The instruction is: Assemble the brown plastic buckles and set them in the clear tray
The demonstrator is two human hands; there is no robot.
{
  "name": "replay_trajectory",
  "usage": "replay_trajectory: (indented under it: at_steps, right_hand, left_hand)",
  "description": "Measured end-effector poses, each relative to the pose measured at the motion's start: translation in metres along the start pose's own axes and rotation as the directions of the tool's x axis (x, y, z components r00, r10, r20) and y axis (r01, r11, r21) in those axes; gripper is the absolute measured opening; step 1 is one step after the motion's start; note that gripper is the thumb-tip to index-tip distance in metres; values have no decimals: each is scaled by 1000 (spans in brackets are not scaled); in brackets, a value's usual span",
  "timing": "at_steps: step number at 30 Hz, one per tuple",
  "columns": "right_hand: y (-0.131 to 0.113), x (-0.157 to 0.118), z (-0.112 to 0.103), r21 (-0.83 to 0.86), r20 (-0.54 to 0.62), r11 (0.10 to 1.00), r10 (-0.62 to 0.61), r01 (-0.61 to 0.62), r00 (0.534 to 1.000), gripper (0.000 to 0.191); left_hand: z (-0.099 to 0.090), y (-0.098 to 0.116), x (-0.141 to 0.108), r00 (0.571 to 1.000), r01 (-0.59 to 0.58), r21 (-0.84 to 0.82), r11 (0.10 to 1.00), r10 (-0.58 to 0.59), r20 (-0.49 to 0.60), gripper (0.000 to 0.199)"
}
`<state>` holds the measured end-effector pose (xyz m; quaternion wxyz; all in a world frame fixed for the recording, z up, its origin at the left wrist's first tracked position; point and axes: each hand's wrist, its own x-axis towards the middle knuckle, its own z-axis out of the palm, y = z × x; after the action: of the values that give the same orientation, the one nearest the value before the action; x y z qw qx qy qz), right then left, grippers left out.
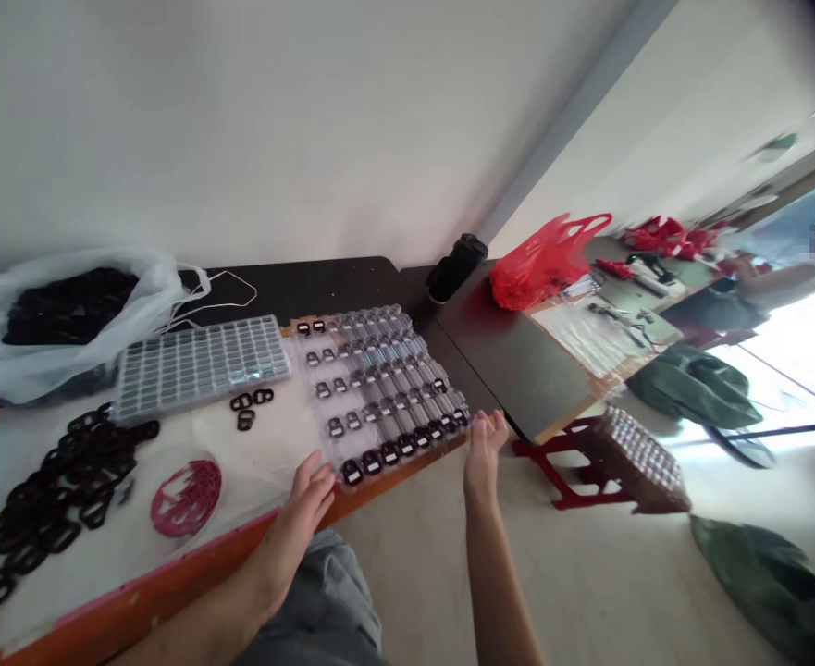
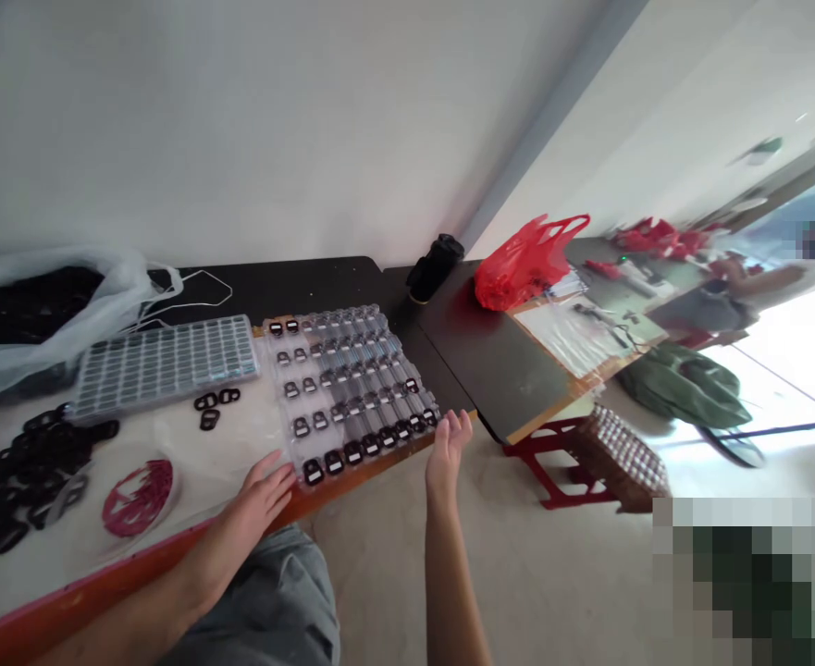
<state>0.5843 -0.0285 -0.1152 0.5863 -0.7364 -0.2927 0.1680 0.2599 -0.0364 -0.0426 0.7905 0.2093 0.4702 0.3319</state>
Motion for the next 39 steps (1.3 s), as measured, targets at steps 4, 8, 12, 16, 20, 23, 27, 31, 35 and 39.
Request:
replay_trajectory:
  at_steps: [4, 8, 12, 16, 20, 23, 27, 31, 35, 39]
  right_hand:
    - [-2, 5, 2, 7, 11, 1000, 2, -2, 1000, 85]
    - [-11, 12, 7, -12, -8, 1000, -9, 9, 1000, 86]
    - [-36, 1, 7, -43, -68, 998, -45, 43, 997, 85]
    - [-76, -37, 17, -113, -194, 936, -350, 334, 916, 56]
    - [-112, -85, 47, 32, -179, 817, -562, 576, 807, 40]
    - [-131, -121, 80, 104, 40, 775, -630, 624, 776, 26]
    - [-155, -160, 127, 297, 386, 529, -828, 795, 407, 26]
    - [-180, -187, 165, 478, 489, 370, -866, 797, 108, 35]
    - [-190, -201, 180, 535, 487, 364, -870, 763, 73, 36]
    - [-185, -202, 182, 504, 507, 418, -852, 756, 133, 33]
  left_hand:
    - [0, 0, -6, 999, 9, -14, 1000, -9, 51, 79]
    - [3, 2, -6, 995, 13, 12, 1000, -14, 98, 78]
    - [-1, 23, -25, 976, -20, 178, 984, -19, 218, 77]
    - [-35, 72, -75, 862, -312, 511, 801, 13, 506, 46]
    - [-104, 113, -111, 796, -595, 735, 325, 370, 480, 20]
    - [-167, 124, -109, 623, -325, 941, 96, 770, 136, 18]
    - [-215, 130, -82, 512, -112, 992, -65, 851, 114, 20]
    - [-217, 144, -52, 598, -112, 972, -208, 766, 233, 24]
    - [-214, 151, -33, 642, -46, 953, -300, 722, 258, 20]
    - [-221, 148, -29, 646, -55, 947, -315, 712, 274, 15]
